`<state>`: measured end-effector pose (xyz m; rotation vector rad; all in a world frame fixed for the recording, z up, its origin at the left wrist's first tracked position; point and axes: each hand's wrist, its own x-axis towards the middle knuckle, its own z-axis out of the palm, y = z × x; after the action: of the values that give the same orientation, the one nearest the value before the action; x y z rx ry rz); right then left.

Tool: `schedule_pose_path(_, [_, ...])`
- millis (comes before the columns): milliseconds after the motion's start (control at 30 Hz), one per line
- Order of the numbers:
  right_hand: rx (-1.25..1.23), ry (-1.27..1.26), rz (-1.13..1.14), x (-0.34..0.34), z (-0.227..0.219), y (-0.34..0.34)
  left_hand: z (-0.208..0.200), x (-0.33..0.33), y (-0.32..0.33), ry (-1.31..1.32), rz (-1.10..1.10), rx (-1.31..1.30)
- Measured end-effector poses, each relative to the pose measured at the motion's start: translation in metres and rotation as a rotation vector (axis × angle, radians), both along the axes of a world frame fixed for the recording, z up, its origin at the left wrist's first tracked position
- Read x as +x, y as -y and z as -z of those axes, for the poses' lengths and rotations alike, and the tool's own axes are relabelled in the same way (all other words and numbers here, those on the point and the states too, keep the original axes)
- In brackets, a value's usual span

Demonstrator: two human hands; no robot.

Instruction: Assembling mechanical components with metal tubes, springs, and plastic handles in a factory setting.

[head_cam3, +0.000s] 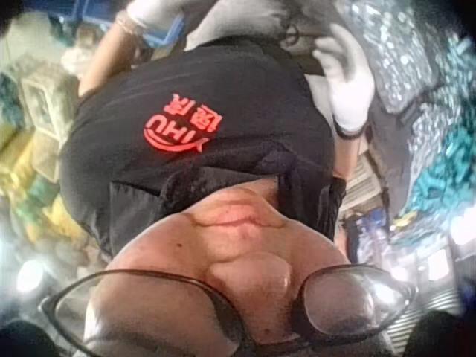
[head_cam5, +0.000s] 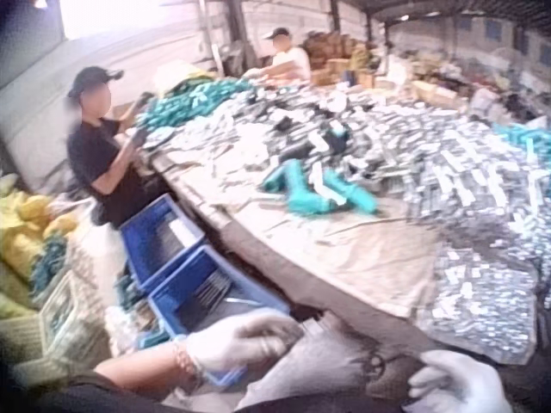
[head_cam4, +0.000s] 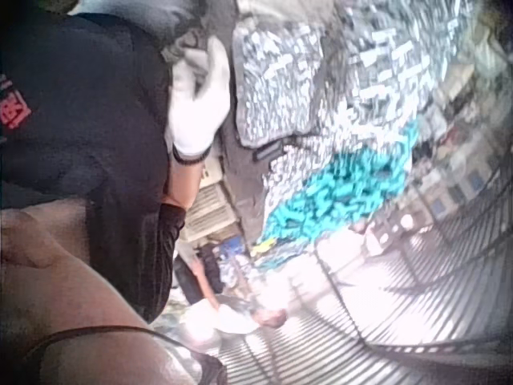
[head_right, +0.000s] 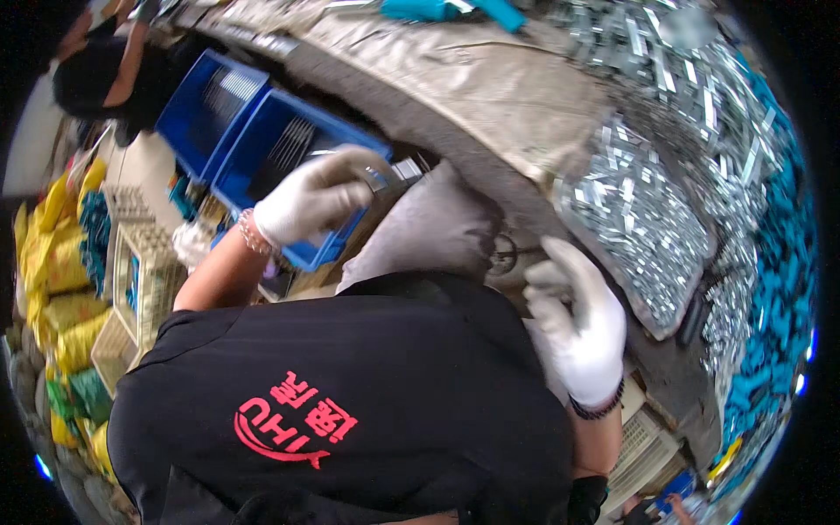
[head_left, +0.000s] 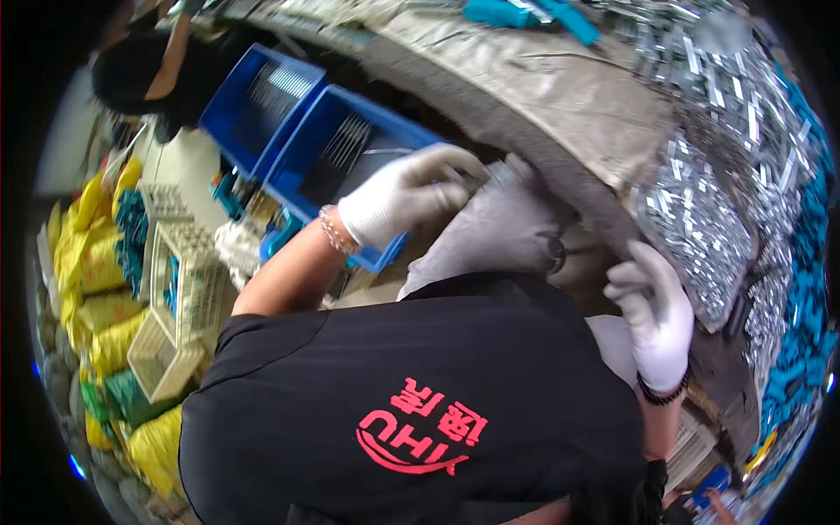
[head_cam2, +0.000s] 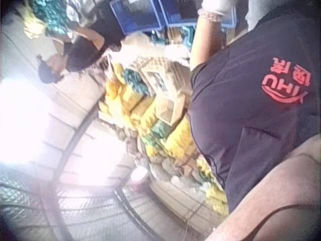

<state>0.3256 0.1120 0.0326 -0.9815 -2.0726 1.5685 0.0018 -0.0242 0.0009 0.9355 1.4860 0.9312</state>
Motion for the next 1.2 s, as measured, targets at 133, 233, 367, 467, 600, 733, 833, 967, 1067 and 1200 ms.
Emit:
schedule_pose_path(133, [0.045, -0.044, -0.062, 0.004, 0.004, -0.003, 0.135, -0.095, 0.073, -0.971, -0.294, 0.076])
schedule_pose_path(233, [0.176, -0.073, -0.053, -0.003, 0.002, -0.01, 0.192, -0.108, 0.069, -0.657, -0.376, -0.142])
schedule_pose_path(367, [0.263, -0.056, -0.025, 0.005, 0.001, -0.017, 0.249, -0.089, 0.019, -0.764, -0.306, -0.331])
schedule_pose_path(467, [0.281, 0.005, 0.019, 0.014, 0.005, -0.013, 0.273, -0.079, 0.009, -0.989, -0.313, -0.553])
schedule_pose_path(600, [0.231, 0.017, 0.161, 0.039, 0.009, -0.002, 0.248, -0.063, 0.0, -0.982, -0.334, -0.548])
schedule_pose_path(733, [0.203, 0.042, 0.232, 0.049, 0.015, 0.003, 0.252, -0.08, 0.009, -0.998, -0.659, -0.304])
schedule_pose_path(833, [0.197, 0.058, 0.254, 0.049, 0.016, 0.004, 0.257, -0.133, 0.027, -0.952, -0.599, -0.235])
schedule_pose_path(967, [0.234, 0.095, 0.246, 0.05, 0.017, 0.004, 0.248, -0.164, 0.042, -1.0, -0.5, -0.19])
schedule_pose_path(1067, [0.225, 0.122, 0.249, 0.05, 0.02, 0.003, 0.254, -0.163, 0.041, -1.125, -0.319, -0.261])
schedule_pose_path(1200, [0.198, 0.116, 0.243, 0.048, 0.023, 0.001, 0.284, -0.14, 0.038, -1.093, -0.394, -0.302])
